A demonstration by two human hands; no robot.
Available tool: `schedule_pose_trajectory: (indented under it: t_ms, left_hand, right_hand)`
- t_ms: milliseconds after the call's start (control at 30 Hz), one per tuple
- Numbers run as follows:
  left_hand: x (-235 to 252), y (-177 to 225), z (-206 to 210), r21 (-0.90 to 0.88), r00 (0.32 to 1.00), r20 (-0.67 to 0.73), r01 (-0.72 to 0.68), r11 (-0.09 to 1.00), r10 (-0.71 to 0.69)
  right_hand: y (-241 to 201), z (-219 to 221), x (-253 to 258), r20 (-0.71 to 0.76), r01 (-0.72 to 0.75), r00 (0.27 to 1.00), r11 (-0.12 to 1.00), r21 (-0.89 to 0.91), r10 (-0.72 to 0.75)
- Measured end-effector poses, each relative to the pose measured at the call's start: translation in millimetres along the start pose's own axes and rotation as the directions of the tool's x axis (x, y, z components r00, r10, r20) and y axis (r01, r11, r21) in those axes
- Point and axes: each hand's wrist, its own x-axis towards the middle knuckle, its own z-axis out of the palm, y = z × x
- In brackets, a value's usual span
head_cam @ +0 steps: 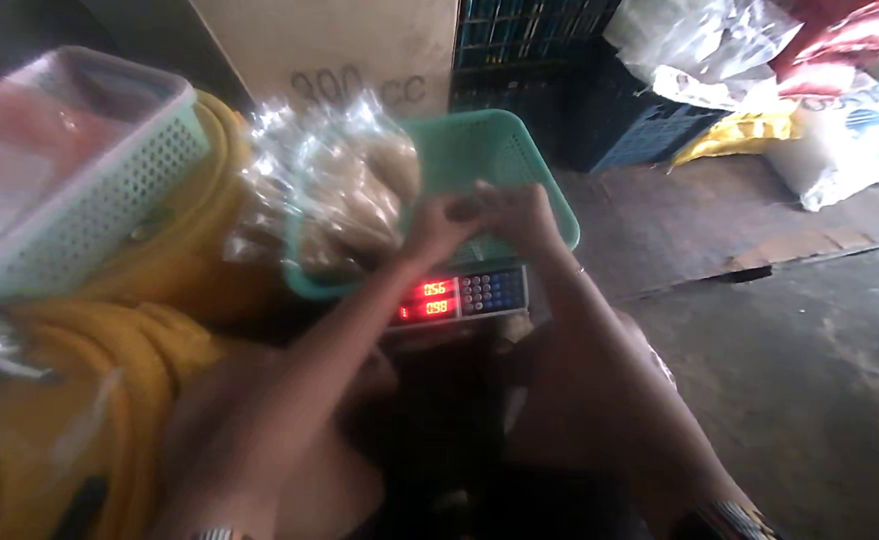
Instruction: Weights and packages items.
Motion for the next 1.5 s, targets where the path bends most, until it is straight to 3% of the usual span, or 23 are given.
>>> schedule_pose_trajectory:
  t_ms: [100, 200, 267, 367, 533, 633, 733, 833, 900, 933, 967, 1033, 1100, 1167, 1267, 1333, 1400, 1500]
  left_hand:
    - [1, 2, -10, -0.047, 0.998, -0.057, 0.031, 0.998, -0.033]
    - [5, -3, -24, -0.047, 0.985, -0.174, 0.015, 0.999, -0.023]
    - [4, 0, -30, 0.063, 0.974, -0.223, -0.013, 0.998, 0.027]
    - [-2, 7, -30, 0.233, 0.971, -0.184, -0.105, 0.967, 0.15]
    - [-13, 13, -22, 0.581, 0.944, -0.044, -0.243, 0.777, 0.328]
    - [-20, 23, -15, 0.735, 0.968, -0.111, -0.073, 0.674, 0.225]
    - [-21, 23, -18, 0.754, 0.973, -0.216, 0.114, 0.647, 0.08]
    - [-16, 16, -27, 0.595, 0.96, -0.268, 0.096, 0.798, 0.083]
    - [-10, 6, -28, 0.326, 0.961, -0.268, 0.018, 0.945, 0.074]
    - [-7, 1, -26, 0.106, 0.965, -0.262, 0.007, 0.994, 0.021]
    - [-6, -1, -24, -0.152, 0.97, -0.233, 0.03, 0.988, -0.065]
    - [-3, -6, -26, -0.544, 0.978, -0.077, 0.124, 0.83, -0.196]
    - [-2, -14, -31, -0.693, 0.984, 0.087, 0.174, 0.7, -0.158]
    - [-3, -16, -34, -0.729, 0.984, 0.163, 0.166, 0.664, -0.068]
    - [-4, -9, -37, -0.606, 0.989, 0.149, 0.112, 0.788, -0.027]
    - [-5, 3, -35, -0.396, 0.994, 0.025, 0.106, 0.912, -0.104]
    - [-4, 9, -33, -0.09, 0.983, -0.144, 0.103, 0.991, -0.116]
    - [-7, 15, -31, 0.319, 0.953, -0.304, 0.105, 0.942, -0.004]
  right_hand:
    - [0, -4, 1, 0.063, -0.005, 0.998, 0.997, 0.073, 0.0]
    - [1, -12, 4, 0.093, -0.009, 0.996, 0.999, 0.035, 0.006]
    - [-1, -14, 3, 0.08, 0.003, 0.997, 1.0, -0.027, -0.001]
    - [-2, -9, -2, -0.03, 0.101, 0.994, 0.981, -0.168, -0.108]
    - [1, 6, -4, -0.029, 0.393, 0.903, 0.849, -0.353, -0.429]
    - [3, 17, -7, -0.072, 0.516, 0.815, 0.775, -0.365, -0.576]
    - [-2, 15, -8, -0.12, 0.41, 0.848, 0.782, -0.469, -0.516]
    - [-2, 8, -3, -0.195, 0.233, 0.928, 0.903, -0.362, -0.318]
    - [5, 9, 1, -0.22, 0.243, 0.942, 0.967, -0.072, -0.253]
    - [6, 9, 2, -0.187, 0.214, 0.965, 0.965, 0.152, -0.184]
    - [4, 8, 2, -0.111, 0.122, 0.99, 0.911, 0.393, -0.085]
    - [2, 2, 4, 0.113, -0.141, 0.99, 0.688, 0.712, 0.085]
    - [-2, -4, 4, 0.283, -0.323, 0.946, 0.542, 0.775, 0.16]
    - [-3, -8, 3, 0.338, -0.364, 0.93, 0.49, 0.792, 0.145]
    - [1, -6, 5, 0.341, -0.338, 0.937, 0.427, 0.839, 0.071]
    - [0, -4, 5, 0.326, -0.299, 0.945, 0.432, 0.851, 0.01]
    - [-3, 1, 2, 0.32, -0.227, 0.944, 0.538, 0.812, -0.085]
    - [-6, 6, -1, 0.305, -0.016, 0.928, 0.796, 0.605, -0.212]
